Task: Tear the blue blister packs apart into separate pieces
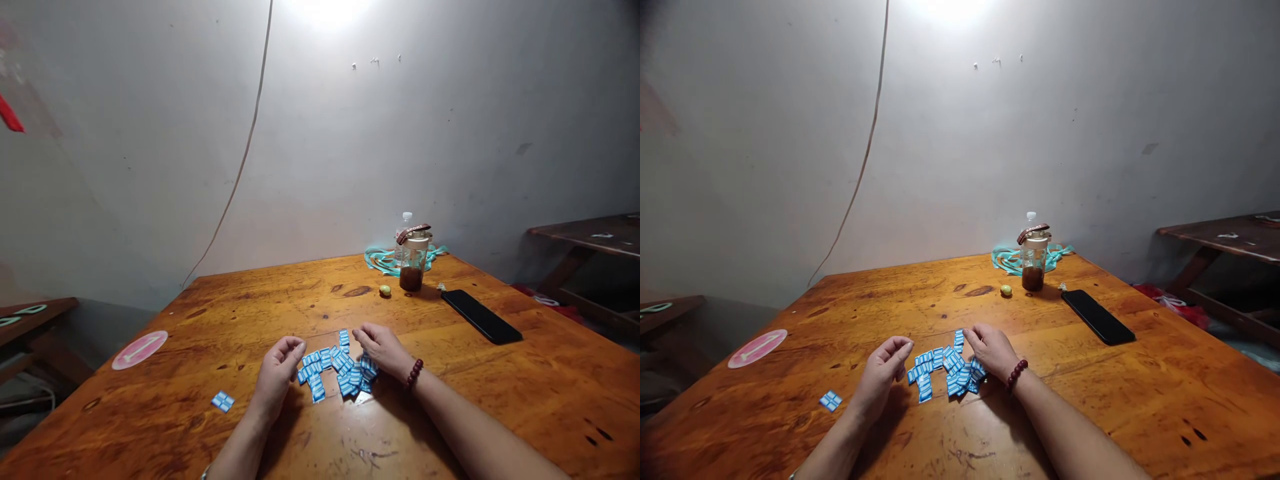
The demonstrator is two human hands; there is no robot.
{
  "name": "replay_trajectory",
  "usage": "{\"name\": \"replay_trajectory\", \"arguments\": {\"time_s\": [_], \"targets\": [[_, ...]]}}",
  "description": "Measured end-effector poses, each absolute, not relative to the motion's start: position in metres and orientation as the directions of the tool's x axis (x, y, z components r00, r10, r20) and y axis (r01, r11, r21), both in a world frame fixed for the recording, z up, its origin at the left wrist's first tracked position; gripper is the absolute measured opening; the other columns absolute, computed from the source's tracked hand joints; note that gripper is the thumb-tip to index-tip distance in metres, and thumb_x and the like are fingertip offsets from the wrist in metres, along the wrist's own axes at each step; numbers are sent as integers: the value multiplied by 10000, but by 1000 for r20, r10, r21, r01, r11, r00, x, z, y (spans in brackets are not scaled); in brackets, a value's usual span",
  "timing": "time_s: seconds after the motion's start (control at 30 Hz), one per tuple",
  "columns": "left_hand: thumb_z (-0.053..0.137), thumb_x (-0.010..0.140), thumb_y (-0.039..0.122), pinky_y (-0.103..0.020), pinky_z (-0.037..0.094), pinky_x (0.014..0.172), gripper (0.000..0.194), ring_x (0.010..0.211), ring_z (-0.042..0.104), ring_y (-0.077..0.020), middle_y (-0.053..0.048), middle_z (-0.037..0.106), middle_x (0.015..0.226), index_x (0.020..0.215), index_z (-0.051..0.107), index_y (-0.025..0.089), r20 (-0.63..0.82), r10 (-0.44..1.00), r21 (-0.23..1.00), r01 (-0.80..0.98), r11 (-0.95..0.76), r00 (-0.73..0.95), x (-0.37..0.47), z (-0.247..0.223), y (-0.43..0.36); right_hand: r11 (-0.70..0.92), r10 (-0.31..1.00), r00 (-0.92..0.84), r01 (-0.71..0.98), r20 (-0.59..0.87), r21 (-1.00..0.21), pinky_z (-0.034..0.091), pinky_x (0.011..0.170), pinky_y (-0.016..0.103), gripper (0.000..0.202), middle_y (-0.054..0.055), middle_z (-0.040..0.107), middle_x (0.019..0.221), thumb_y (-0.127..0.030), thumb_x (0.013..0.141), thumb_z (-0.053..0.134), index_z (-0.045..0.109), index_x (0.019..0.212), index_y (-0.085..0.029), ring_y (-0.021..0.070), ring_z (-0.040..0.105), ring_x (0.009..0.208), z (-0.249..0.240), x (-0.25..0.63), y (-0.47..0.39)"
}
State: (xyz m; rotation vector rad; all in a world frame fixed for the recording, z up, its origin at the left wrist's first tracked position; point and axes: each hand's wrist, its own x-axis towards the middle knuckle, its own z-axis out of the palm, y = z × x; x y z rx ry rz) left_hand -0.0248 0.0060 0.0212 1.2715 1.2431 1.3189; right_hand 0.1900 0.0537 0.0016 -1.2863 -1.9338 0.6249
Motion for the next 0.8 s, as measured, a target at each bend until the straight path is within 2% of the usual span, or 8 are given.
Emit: {"name": "replay_trajectory", "arguments": {"time_s": [0.13,0.3,0.43,0.5,0.57,0.6,0.7,0.8], "targets": [[515,742,361,-158,149,345,333,347,140,-42,107,173,415,542,314,186,1,1000,916,-400,3,10,-29,26,5,343,939,-227,564,258,-751,282,426,163,403,-36,398,528,-454,825,307,422,568,-167,83,451,497,-2,189,54],[450,788,384,-163,135,325,385,338,108,-50,100,137,400,519,254,190,-34,994,776,-624,93,106,-36,30,5,323,938,-282,512,200,-796,285,408,166,388,-24,466,563,-459,821,306,441,599,-170,93,534,506,-2,185,50],[424,801,393,-162,223,336,395,320,218,-46,87,227,381,503,276,182,-28,984,717,-682,144,178,-36,31,3,323,938,-282,507,201,-799,303,427,174,381,-16,499,586,-445,817,310,456,599,-168,97,541,513,-2,185,49],[418,808,379,-180,360,441,362,411,410,-54,49,423,463,519,351,171,-13,982,695,-704,145,189,-35,31,2,341,934,-281,506,222,-792,299,428,174,374,-21,484,566,-428,819,318,454,587,-167,94,530,508,-2,186,49],[394,813,393,-260,431,676,286,727,562,-116,-31,596,778,672,500,168,3,978,664,-731,154,208,-34,32,2,371,926,-268,524,266,-767,294,437,174,373,-26,459,535,-410,819,330,447,563,-165,92,502,503,-2,186,50],[375,813,415,-315,400,792,293,917,536,-161,-68,582,978,821,539,172,15,975,647,-745,161,223,-34,33,2,387,921,-257,538,292,-749,293,445,176,374,-27,449,522,-403,818,335,444,551,-165,92,484,502,-3,186,50],[311,796,509,-418,233,957,513,1207,290,-232,-99,353,1308,1205,371,206,46,963,594,-782,188,267,-33,34,2,414,910,-242,563,336,-716,290,459,182,373,-29,437,512,-391,820,336,448,545,-165,92,441,498,-4,186,51],[280,779,557,-435,159,990,634,1252,189,-232,-99,220,1378,1308,180,220,46,954,558,-800,221,296,-33,33,2,417,909,-248,560,335,-716,289,462,185,371,-29,440,519,-392,824,330,449,553,-167,91,436,496,-4,186,51]]}}
